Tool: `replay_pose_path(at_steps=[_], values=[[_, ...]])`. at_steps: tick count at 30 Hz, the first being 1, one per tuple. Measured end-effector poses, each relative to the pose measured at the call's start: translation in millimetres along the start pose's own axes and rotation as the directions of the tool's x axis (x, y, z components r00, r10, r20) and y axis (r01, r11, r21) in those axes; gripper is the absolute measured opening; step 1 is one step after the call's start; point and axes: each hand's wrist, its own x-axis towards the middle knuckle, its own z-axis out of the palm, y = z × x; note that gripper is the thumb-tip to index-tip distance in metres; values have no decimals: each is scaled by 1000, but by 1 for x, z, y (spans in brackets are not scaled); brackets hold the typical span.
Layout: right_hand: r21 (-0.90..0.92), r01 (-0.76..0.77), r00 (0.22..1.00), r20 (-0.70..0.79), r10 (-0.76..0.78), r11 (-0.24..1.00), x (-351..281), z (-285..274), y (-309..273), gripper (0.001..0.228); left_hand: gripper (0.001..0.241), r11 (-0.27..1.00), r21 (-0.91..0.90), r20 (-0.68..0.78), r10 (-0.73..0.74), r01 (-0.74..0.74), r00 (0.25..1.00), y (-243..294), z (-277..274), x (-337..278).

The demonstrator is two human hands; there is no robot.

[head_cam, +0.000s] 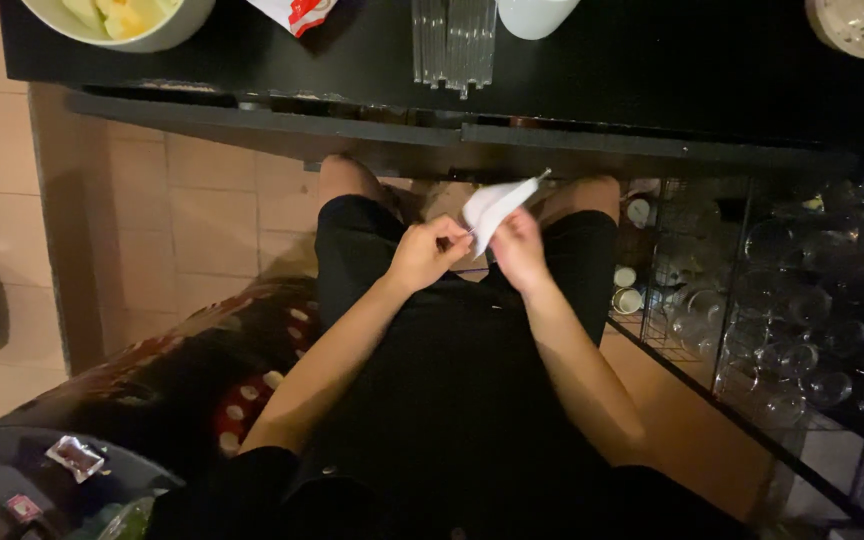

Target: Cleaning and wiping reusable metal straws or stirrers with a cloth.

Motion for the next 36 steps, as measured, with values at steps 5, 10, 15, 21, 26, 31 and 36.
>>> replay_pose_path(at_steps=[5,10,15,21,26,31,36], values=[[471,252,924,-376,-66,845,6,-23,-20,18,19,997,-74,-3,-35,35,999,-4,5,-2],[438,253,859,-511,7,863,10,-26,-5,24,19,998,-59,29,-16,18,999,6,2,-4],[295,194,939,-334,-89,936,2,-16,16,16,18,997,-74,11,-17,18,1000,6,2,-6],[-213,108,994,2,-110,971,-22,11,-16,21,24,996,-20,124,87,-85,988,26,-23,-9],[-467,145,989,88,-118,872,-43,21,-28,26,27,897,-433,-249,-25,-88,968,48,-42,-2],[-482,144,988,114,-100,865,-54,31,-42,23,15,882,-469,-224,-73,-42,972,37,-66,8],[-473,75,991,130,-14,878,-65,17,-43,24,11,867,-438,-531,-35,-239,847,70,-122,29]])
